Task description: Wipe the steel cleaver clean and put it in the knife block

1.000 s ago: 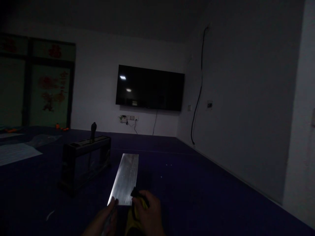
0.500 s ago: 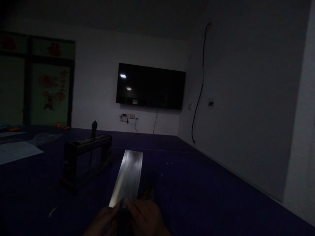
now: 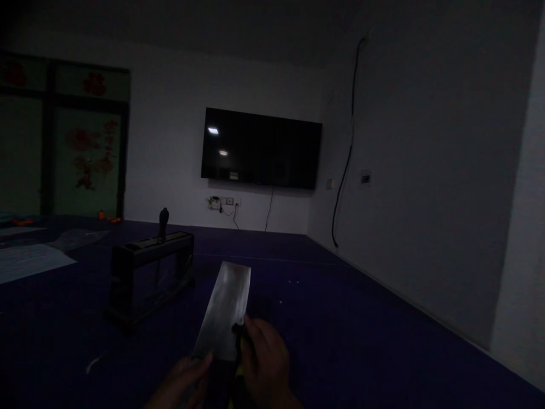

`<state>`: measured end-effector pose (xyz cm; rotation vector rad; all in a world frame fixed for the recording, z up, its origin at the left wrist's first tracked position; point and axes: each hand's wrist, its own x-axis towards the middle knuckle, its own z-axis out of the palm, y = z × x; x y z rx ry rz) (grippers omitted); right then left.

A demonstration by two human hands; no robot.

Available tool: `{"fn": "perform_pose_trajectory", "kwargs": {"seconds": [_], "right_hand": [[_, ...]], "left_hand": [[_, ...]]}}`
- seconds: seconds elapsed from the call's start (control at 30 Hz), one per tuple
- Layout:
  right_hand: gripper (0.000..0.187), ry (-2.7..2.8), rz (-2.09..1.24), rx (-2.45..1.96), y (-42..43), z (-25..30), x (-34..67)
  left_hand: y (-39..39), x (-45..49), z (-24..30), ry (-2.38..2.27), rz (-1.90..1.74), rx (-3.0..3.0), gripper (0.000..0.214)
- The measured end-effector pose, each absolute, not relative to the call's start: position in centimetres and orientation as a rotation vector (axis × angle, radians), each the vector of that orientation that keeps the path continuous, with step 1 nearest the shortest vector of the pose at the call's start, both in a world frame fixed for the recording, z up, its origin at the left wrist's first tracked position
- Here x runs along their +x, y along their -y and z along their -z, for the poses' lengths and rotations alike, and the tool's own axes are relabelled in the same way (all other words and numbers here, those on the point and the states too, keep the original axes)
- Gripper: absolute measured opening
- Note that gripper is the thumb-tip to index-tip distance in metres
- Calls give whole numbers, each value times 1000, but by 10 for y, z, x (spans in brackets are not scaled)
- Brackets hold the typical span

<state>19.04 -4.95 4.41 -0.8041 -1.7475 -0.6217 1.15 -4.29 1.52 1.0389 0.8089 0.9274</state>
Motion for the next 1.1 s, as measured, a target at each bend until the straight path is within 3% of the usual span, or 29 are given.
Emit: {"fn": "perform_pose_trajectory", "kwargs": {"seconds": [0.3, 0.5, 0.67, 0.83, 1.0, 1.1], "right_hand": [[48, 1727, 771, -829, 47, -46, 187], [40, 1899, 536, -636, 53, -41, 177], [12, 1409, 277, -995, 40, -52, 193], [24, 970, 93, -1231, 27, -60, 209], [21, 1366, -15, -1079, 44, -45, 178], [17, 1648, 219, -865, 53, -38, 161]], "left_hand": [[48, 11, -22, -826, -911, 1101, 69], [53, 11, -25, -824, -944, 1089, 68], [47, 9, -16, -822, -959, 1073, 66], [47, 5, -16, -753, -953, 1120, 62], [48, 8, -20, -765, -951, 1105, 64], [50, 10, -23, -803, -1000, 1063, 65]]}}
